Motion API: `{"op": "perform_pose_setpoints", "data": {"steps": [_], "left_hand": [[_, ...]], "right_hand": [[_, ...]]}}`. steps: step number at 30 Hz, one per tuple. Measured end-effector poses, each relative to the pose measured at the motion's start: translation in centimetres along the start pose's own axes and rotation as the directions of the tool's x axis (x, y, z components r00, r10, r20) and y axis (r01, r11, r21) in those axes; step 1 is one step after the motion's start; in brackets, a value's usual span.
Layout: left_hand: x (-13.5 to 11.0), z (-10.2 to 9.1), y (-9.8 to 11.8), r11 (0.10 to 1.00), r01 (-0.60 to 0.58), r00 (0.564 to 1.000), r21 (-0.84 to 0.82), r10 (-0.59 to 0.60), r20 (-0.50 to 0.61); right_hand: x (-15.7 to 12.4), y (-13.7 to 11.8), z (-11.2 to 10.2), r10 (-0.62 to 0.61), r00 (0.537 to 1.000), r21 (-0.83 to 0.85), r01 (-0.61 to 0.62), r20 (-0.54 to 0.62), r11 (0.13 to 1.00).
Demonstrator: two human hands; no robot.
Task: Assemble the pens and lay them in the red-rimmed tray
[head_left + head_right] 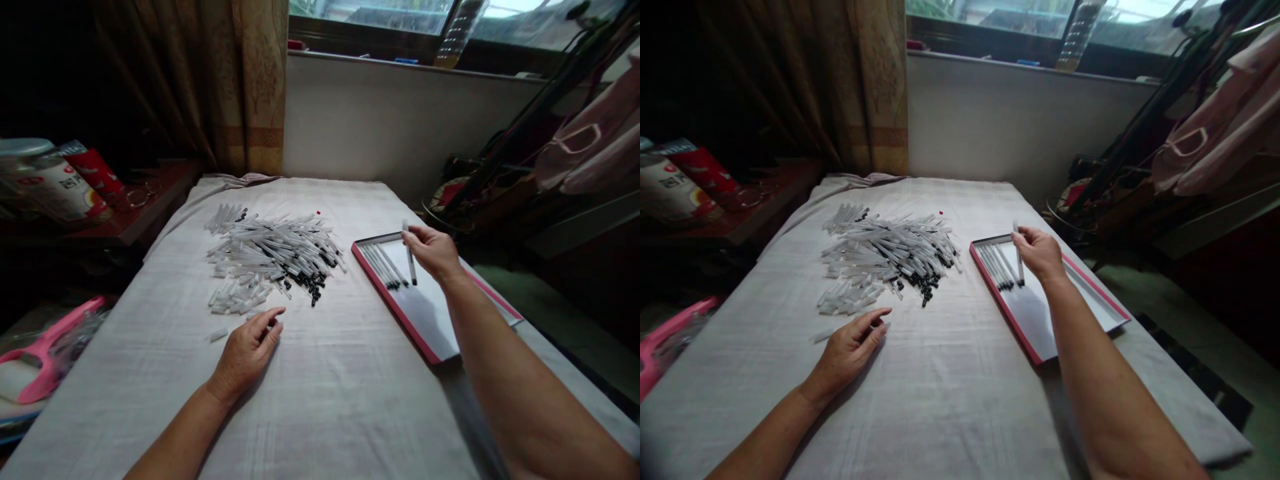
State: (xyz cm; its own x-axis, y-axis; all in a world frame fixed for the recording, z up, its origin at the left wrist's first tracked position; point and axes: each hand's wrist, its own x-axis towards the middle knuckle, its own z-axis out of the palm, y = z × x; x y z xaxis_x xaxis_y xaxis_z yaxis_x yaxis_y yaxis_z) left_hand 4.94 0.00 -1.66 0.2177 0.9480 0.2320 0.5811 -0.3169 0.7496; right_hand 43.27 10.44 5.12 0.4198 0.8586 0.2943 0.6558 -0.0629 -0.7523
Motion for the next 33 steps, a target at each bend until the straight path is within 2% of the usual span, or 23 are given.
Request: {"op": "perform_pose_setpoints", "data": {"steps": [2,4,6,9,14,18,23,26,29,33], "left_hand": [[0.1,0.0,0.1,1.000,-0.005,1.000,0.011,0.005,-0.002],[0.2,0.1,0.0,1.000,-0.003,1.000,0.018,0.003,-0.008],[0.2,0.1,-0.1,1.000,-0.001,1.000,0.024,0.002,-0.013],[0.3,0.2,-0.2,0.999,-0.006,1.000,0.033,0.007,-0.018],[0.2,0.2,-0.3,0.999,-0.027,1.000,0.043,0.027,-0.002],[0.1,0.2,-0.3,0.998,-0.044,0.999,0.048,0.043,0.006],[0.1,0.2,-0.4,0.996,-0.066,0.998,0.063,0.066,0.005],[0.1,0.1,-0.4,0.995,-0.075,0.997,0.070,0.075,0.011],[0.2,0.1,-0.3,0.995,-0.070,0.998,0.074,0.070,0.009],[0.2,0.1,-0.2,0.995,-0.059,0.998,0.077,0.058,0.006]], "right_hand": [[2.3,2.4,0.0,0.070,0.996,-0.351,-0.049,0.049,0.935],[3.4,3.9,0.7,0.128,0.984,-0.537,-0.043,0.122,0.842],[3.6,4.6,1.8,0.162,0.970,-0.619,-0.017,0.179,0.786],[3.4,4.5,3.3,0.170,0.957,-0.662,0.029,0.235,0.749],[2.8,4.3,3.9,0.139,0.949,-0.670,0.091,0.282,0.737],[2.0,5.3,2.3,0.121,0.947,-0.605,0.088,0.297,0.792],[0.3,7.7,-1.1,0.107,0.864,-0.412,0.123,0.492,0.903],[-0.7,8.4,-2.3,0.015,0.841,-0.367,0.221,0.542,0.904],[-1.1,8.4,-2.4,-0.059,0.830,-0.333,0.286,0.554,0.898],[-0.7,8.2,-1.9,-0.088,0.822,-0.295,0.300,0.563,0.907]]}}
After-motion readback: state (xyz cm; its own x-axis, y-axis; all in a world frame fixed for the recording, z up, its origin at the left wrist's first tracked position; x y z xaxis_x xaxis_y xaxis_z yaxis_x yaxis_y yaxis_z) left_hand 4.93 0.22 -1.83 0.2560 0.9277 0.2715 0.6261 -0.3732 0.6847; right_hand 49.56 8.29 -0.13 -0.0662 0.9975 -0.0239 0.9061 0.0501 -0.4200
